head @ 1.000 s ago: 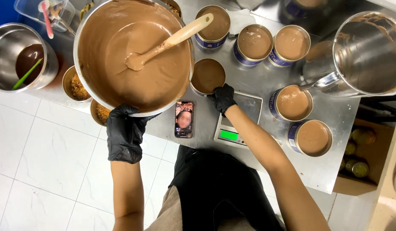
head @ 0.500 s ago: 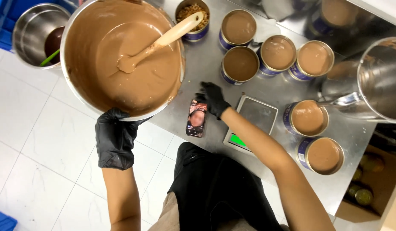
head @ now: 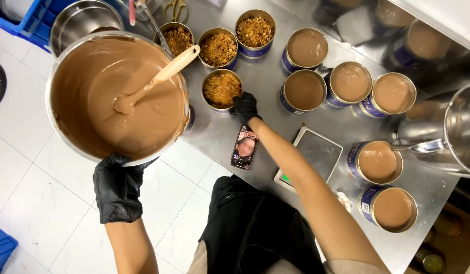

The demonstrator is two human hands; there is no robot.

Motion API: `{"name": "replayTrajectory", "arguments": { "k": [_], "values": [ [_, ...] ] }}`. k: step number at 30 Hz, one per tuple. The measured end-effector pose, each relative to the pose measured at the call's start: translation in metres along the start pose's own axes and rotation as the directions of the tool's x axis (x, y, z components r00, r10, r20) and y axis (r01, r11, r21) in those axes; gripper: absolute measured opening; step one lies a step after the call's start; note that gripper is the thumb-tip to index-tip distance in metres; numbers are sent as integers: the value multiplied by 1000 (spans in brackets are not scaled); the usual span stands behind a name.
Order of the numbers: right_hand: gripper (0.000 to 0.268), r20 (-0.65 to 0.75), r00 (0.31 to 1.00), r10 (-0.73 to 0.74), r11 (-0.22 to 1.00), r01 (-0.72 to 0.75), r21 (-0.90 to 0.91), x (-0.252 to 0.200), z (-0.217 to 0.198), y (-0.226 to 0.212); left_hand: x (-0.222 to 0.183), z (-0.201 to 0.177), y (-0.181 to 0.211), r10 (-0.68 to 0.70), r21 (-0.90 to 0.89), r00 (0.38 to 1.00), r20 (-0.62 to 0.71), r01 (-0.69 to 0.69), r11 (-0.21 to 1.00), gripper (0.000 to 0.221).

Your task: Pouring melted chocolate from a stainless steel bowl into several prepared tins, using a spatula to guide the flow and scraping the bowl while weighing each tin on a digital scale.

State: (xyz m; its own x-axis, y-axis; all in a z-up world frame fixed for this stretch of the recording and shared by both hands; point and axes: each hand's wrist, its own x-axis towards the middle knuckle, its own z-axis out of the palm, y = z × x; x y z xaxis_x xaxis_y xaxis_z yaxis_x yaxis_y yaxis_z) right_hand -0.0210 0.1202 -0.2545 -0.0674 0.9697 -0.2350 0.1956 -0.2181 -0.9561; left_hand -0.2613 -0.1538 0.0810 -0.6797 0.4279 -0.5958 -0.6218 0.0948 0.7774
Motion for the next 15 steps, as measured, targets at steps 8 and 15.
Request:
{"name": "replayTrajectory", "arguments": {
  "k": [8,15],
  "values": [
    [20,151,984,94,955,-131,266,-111,-185,-64,-6,34,-12,-3,13,987,160,1,1000,27],
    [28,23,956,294,945,-287,-156,-232,-322,-28,-12,82,-54,-181,258,916,358,89,962,12]
  ]
}}
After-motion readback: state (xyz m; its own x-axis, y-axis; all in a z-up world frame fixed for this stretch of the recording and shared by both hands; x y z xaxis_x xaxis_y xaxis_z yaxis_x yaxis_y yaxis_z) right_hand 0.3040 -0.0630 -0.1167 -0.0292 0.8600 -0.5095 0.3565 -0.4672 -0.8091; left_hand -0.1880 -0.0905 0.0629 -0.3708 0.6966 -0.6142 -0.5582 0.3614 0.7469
